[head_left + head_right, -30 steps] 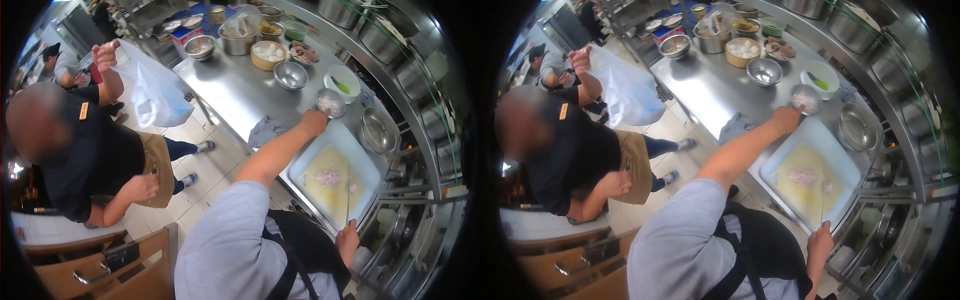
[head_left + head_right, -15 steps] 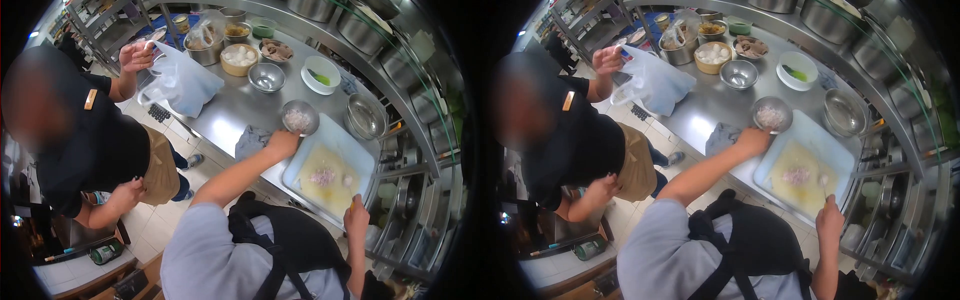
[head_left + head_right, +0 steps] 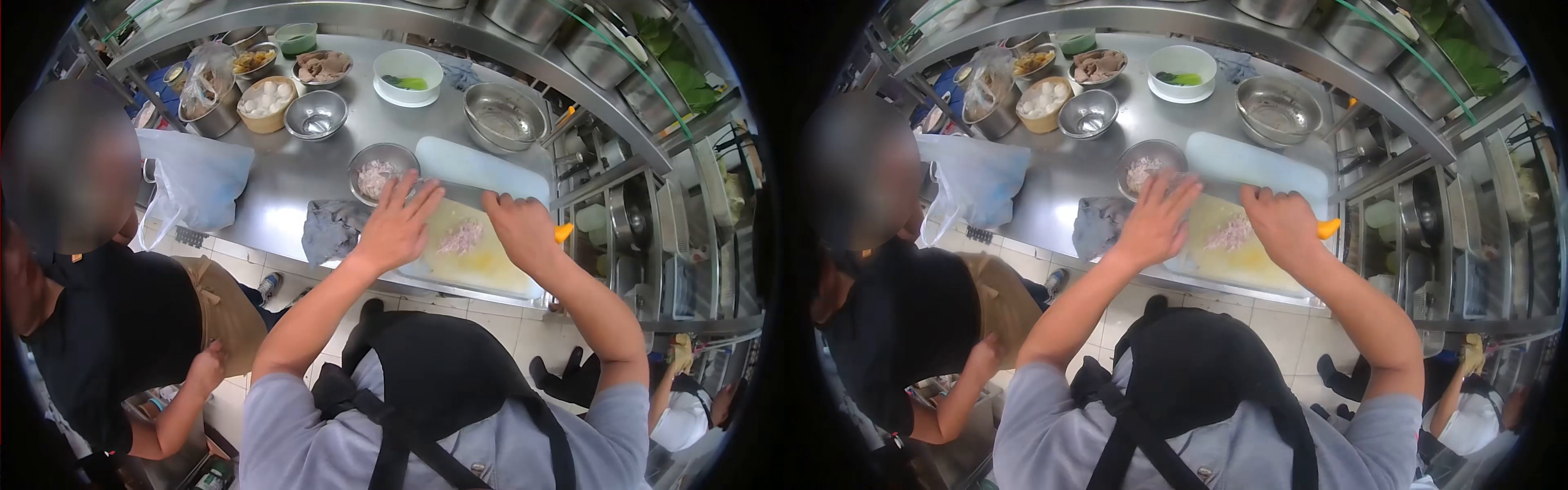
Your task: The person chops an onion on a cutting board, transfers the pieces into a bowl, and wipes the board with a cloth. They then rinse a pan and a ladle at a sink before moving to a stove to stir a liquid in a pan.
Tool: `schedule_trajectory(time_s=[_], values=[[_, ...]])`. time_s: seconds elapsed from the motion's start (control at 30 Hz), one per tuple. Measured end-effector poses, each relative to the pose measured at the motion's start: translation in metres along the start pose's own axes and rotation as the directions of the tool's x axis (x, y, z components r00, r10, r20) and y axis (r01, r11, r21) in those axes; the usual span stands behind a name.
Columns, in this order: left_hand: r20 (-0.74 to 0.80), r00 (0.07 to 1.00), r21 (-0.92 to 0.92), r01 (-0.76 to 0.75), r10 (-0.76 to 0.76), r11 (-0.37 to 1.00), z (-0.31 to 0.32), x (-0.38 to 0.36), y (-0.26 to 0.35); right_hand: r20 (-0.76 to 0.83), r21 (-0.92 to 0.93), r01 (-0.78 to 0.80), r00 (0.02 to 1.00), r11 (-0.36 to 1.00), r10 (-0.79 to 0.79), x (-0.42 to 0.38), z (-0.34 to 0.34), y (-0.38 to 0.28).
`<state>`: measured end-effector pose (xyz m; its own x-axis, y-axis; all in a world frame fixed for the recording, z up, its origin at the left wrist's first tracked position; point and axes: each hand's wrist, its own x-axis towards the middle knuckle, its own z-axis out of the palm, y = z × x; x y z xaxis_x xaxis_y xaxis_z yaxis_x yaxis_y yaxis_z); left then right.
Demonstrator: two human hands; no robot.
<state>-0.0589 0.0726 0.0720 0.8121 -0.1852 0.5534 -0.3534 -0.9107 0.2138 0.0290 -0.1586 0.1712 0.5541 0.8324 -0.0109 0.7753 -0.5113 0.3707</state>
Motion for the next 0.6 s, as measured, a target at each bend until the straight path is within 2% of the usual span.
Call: schedule_trajectory(time_s=[0.1,0.17,0.3,0.4,0.5,0.57,0.6], values=[[0.05,0.999,-0.06,-0.003,0.006,0.998,0.006,0.009,0.002,-0.038,-0.054,0.046,0.998,0.997,-0.048,0.006,-0.003,-0.005],[0.091,0.993,-0.031,0.074,-0.071,0.997,0.012,0.01,-0.005,-0.081,-0.082,0.066,0.994,0.994,-0.073,0.008,-0.006,-0.005],[0.071,0.993,-0.001,0.092,-0.091,0.996,0.02,-0.001,-0.03,-0.086,-0.06,-0.017,0.996,0.998,0.011,0.007,-0.006,-0.004],[0.054,0.984,0.061,0.166,-0.169,0.984,0.027,-0.011,-0.054,-0.065,-0.024,-0.081,0.995,0.996,0.079,-0.003,0.0,-0.002],[0.059,0.958,0.1,0.273,-0.28,0.957,0.03,-0.017,-0.068,0.004,0.217,-0.196,0.98,0.956,0.2,-0.026,-0.002,0.001],[-0.089,0.952,0.118,0.302,-0.293,0.946,0.027,-0.014,-0.067,0.118,0.335,-0.31,0.951,0.89,0.287,-0.047,-0.005,-0.001],[-0.09,0.95,0.125,0.31,-0.3,0.943,0.024,-0.015,-0.064,0.202,0.374,-0.376,0.925,0.848,0.321,-0.06,-0.003,-0.002]])
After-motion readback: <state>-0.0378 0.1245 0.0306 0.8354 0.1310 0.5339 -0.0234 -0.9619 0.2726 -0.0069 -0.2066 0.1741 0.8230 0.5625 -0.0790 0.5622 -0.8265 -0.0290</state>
